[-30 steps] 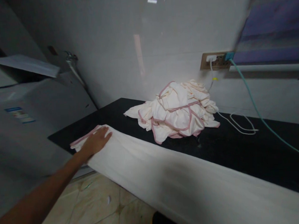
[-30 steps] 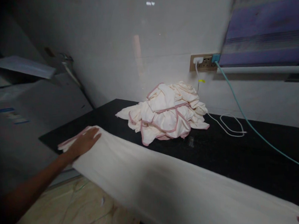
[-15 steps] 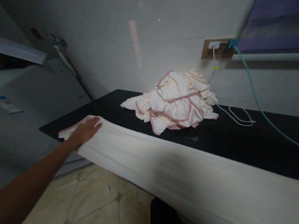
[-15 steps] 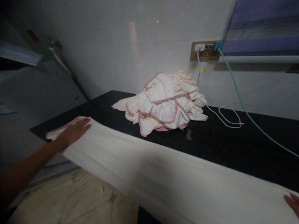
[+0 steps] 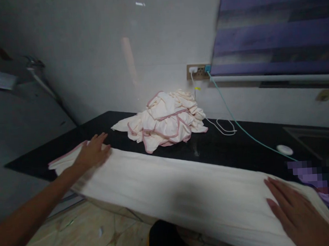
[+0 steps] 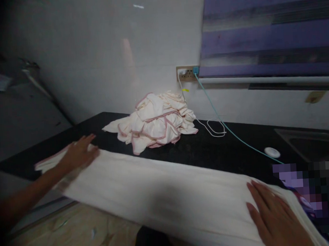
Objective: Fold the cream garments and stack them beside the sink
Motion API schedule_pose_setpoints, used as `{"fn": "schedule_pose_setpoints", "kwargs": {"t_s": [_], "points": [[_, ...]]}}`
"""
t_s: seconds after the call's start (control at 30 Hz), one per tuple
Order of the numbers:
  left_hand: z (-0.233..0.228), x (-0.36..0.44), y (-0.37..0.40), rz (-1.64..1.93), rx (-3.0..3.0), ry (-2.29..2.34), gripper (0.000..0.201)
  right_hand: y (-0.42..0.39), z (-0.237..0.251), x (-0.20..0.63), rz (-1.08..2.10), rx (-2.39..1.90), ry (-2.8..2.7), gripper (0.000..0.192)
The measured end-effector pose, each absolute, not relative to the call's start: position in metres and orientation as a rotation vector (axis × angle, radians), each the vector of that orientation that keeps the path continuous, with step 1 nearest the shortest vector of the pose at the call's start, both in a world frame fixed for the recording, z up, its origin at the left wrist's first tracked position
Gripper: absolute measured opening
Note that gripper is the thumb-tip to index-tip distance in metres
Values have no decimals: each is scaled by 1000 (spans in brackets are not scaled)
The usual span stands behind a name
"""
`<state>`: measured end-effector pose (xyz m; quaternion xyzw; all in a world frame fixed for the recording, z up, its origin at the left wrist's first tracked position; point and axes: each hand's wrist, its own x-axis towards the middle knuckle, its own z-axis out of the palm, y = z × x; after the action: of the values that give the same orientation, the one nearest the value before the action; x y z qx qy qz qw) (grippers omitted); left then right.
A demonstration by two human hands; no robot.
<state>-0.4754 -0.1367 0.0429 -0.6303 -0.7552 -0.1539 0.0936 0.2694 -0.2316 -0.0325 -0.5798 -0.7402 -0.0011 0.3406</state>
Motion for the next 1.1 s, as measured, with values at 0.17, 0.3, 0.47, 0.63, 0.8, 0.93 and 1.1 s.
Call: {"fn": "schedule_pose_setpoints", "kwargs": {"t_s": [0.17,0.3,0.47,0.63,0.8,0.93,1.1], "points": [[88,-263,-179,-567,-2448,-1868,75,-230,-35,262,-65,-1534,-2120,63],[68,-69,-261,-546,-2887,-1455,86,-235,-10,253,177,-1507,-1883,55],[38,79,-291,-703,-3092,-1255,101,-283,24,278,297,-1471,-1357,47],[29,149,-278,-800,-3144,-1349,119,-331,10,316,397,-1551,-1136,44],[-19,180,-270,-778,-3026,-1518,107,-331,-3,321,470,-1504,-1109,42],[-34,179,-266,-803,-2983,-1490,99,-320,0,316,501,-1463,-1126,42],[-25,167,-269,-1026,-2959,-1411,92,-316,-1,312,524,-1437,-1150,39]]}}
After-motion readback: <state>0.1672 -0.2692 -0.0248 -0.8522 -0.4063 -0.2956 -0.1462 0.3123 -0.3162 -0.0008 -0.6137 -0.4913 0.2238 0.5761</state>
